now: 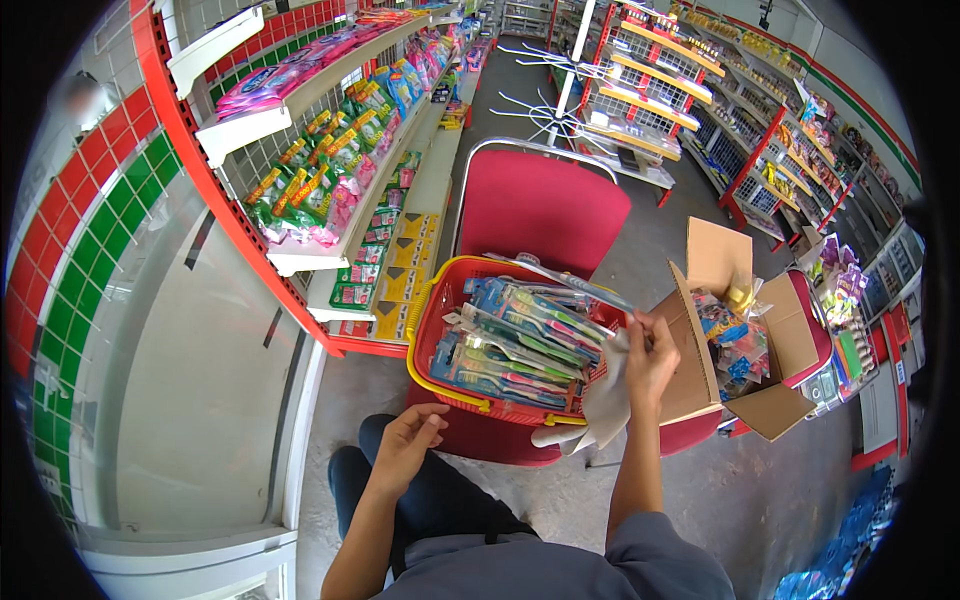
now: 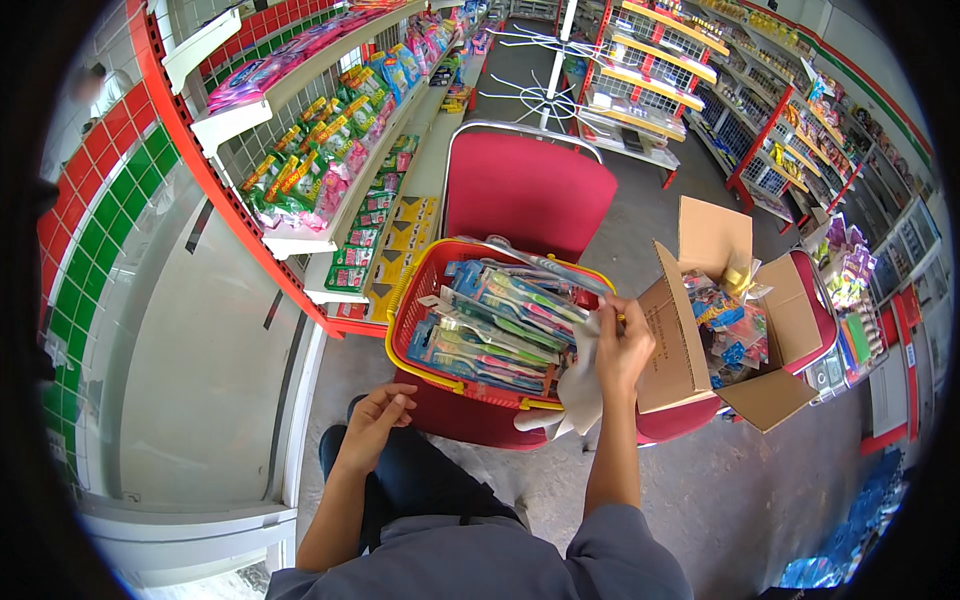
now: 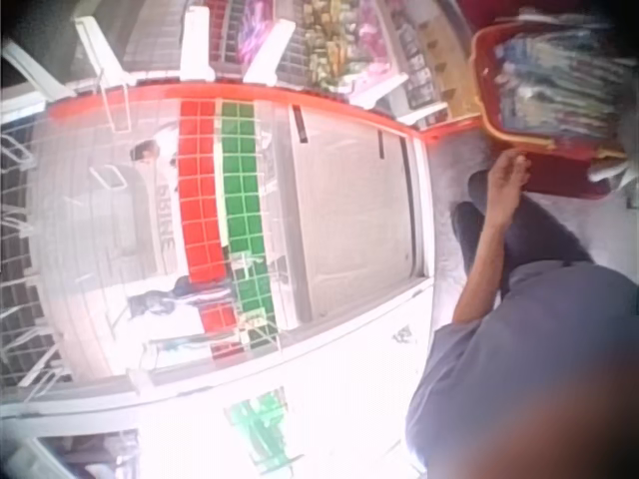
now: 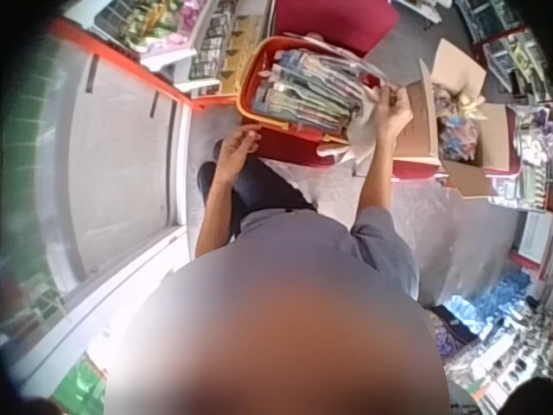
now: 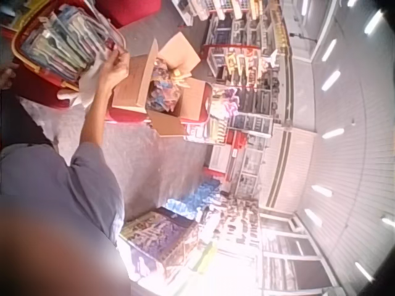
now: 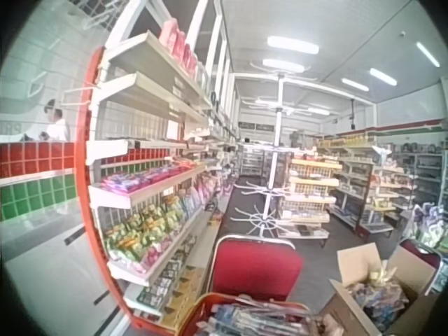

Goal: The person takes packaged toothbrushes from a red basket, wipes each package with a cloth, and hangs them on a wire display rack. The person repeats this process for multiple items, placing each cleaned package onto hooks on the rack.

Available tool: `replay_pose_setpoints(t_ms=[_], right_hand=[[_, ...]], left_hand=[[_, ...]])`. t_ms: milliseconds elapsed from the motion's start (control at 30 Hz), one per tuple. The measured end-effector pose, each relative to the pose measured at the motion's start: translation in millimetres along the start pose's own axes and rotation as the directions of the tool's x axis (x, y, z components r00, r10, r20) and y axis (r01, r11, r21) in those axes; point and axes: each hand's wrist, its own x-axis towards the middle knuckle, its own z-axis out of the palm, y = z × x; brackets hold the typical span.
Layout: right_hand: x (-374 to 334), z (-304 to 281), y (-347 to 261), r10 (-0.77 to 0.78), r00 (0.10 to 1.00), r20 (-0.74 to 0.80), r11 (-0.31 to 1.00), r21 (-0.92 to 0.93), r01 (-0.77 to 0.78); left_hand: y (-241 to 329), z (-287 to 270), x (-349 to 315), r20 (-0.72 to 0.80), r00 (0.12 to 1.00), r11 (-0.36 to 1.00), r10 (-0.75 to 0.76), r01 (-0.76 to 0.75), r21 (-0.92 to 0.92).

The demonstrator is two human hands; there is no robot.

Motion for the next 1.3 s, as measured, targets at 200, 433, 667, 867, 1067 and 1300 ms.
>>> replay_pose_setpoints(t_ms=[200,433,667,867,1067,1300], right_hand=[[-69.6,-21.2,-56.6,-0.091,0.995,0.029,0.983,0.165,0.085],[-120.8,5.3,-119.5,-0.424,0.879,0.216,0.839,0.46,0.292],[-152.2,31.9,-171.9,-0.581,0.69,0.432,0.708,0.686,0.167],[-131.7,46.0,-204.5,-0.431,0.673,0.601,0.661,0.718,-0.218],[-132.9,102.5,-270.2,-0.461,0.753,0.469,0.458,0.853,-0.251],[-191.2,119.0,-304.9,-0.749,0.604,0.274,0.472,0.86,0.195]], left_hand=[[14.5,31.8,-9.3,0.253,0.95,0.983,0.18,-0.183,-0.012],[33.3,58.3,-27.2,-0.216,0.897,0.728,0.386,-0.44,-0.526],[60.5,10.8,-53.6,-0.595,0.718,0.568,0.36,-0.675,-0.471],[73.0,-43.1,-85.4,-0.616,0.736,0.591,0.28,-0.638,-0.493],[53.3,-43.9,-97.5,-0.547,0.819,0.669,0.17,-0.504,-0.546],[42.0,-70.8,-103.2,-0.575,0.739,0.645,0.351,-0.636,-0.423]])
